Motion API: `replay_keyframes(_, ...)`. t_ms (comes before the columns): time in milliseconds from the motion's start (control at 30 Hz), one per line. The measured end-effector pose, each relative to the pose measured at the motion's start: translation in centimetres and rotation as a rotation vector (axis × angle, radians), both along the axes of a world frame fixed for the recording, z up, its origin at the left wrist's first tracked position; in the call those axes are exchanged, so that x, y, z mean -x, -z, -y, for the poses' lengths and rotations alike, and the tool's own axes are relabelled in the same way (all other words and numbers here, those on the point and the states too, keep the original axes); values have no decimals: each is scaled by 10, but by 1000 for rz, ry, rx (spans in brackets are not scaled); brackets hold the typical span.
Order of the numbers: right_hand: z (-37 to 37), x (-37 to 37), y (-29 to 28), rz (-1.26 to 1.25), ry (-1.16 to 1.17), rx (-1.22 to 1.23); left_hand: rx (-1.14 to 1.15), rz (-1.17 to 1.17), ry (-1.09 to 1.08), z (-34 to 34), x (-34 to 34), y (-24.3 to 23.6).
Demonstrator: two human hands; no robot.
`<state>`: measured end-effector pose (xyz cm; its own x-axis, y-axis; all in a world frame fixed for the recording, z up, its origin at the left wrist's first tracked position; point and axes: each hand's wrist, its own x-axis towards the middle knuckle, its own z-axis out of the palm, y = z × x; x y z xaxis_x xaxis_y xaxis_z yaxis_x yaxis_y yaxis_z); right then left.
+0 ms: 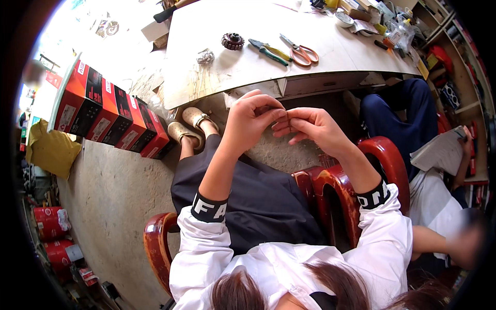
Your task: The person holds a motor stator and uses shears to trim copper windings. They rotate the stator to access different sections and cut the wires flush with the core. The person then handles a small piece of wire by hand.
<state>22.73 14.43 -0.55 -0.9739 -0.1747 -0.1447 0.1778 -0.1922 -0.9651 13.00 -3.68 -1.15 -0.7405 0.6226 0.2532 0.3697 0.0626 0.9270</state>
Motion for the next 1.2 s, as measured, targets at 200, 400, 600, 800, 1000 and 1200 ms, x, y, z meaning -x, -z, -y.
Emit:
replay_keyframes(200, -5, -2, 1, -15, -68, -65, -6, 102, 131, 6, 8, 9)
replay_keyframes(400, -9, -3, 0, -14, -138, -8, -67, 250, 245, 7, 10, 11)
replay_keyframes(600, -12, -2, 6, -24, -104, 287, -262, 339, 208, -11, -1, 29)
replay_keyframes(800, -14, 5, 23, -48, 232, 502, -80, 200, -29, -33, -30, 45)
replay_keyframes(1000, -14, 7, 15, -146, 388, 320, 98, 89, -75, -33, -35, 23)
replay_keyframes(1200, -14, 8, 18, -146, 385, 317, 203, -247, -21, -29, -35, 19)
